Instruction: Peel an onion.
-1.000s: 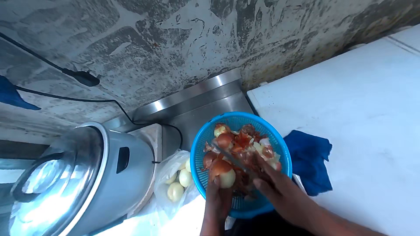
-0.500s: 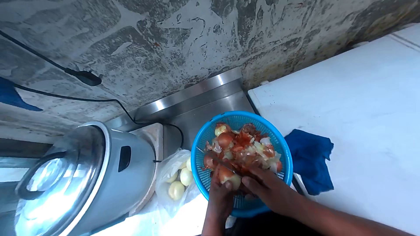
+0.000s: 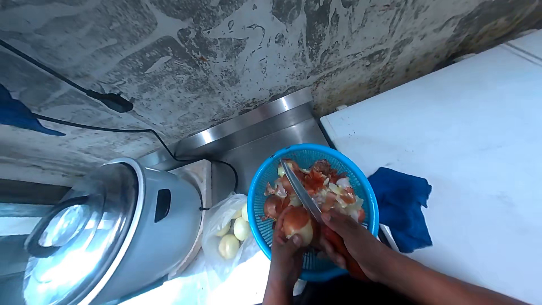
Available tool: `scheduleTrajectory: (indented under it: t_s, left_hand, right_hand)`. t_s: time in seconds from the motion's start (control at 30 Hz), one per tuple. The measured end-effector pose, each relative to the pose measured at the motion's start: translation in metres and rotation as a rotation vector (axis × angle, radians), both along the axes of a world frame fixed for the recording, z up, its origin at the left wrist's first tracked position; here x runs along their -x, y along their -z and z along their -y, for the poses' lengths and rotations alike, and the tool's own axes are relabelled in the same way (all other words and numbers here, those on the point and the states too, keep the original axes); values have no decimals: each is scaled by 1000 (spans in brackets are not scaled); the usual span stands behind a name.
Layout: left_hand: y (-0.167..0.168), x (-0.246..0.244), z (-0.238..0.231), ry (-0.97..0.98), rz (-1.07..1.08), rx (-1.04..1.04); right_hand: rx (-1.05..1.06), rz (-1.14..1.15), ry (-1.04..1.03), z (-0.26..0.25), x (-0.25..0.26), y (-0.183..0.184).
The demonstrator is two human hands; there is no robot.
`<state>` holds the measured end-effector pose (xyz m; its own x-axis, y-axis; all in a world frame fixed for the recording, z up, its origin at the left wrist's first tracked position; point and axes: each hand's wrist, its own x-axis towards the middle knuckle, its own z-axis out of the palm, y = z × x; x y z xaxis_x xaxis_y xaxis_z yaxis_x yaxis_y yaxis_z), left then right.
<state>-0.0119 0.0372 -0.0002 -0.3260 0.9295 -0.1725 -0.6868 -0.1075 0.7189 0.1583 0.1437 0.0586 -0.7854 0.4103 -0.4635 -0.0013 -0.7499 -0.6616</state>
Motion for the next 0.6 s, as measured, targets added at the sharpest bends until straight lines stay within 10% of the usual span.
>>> scheduleTrajectory:
  t_s: [0.2, 0.6]
  left_hand:
    - [1, -1, 1, -62, 51, 34]
    - [0, -2, 2, -51, 19, -10]
  right_hand:
    - [-852, 319, -225, 8, -13, 3]
    - [-974, 321, -309, 10, -21, 0]
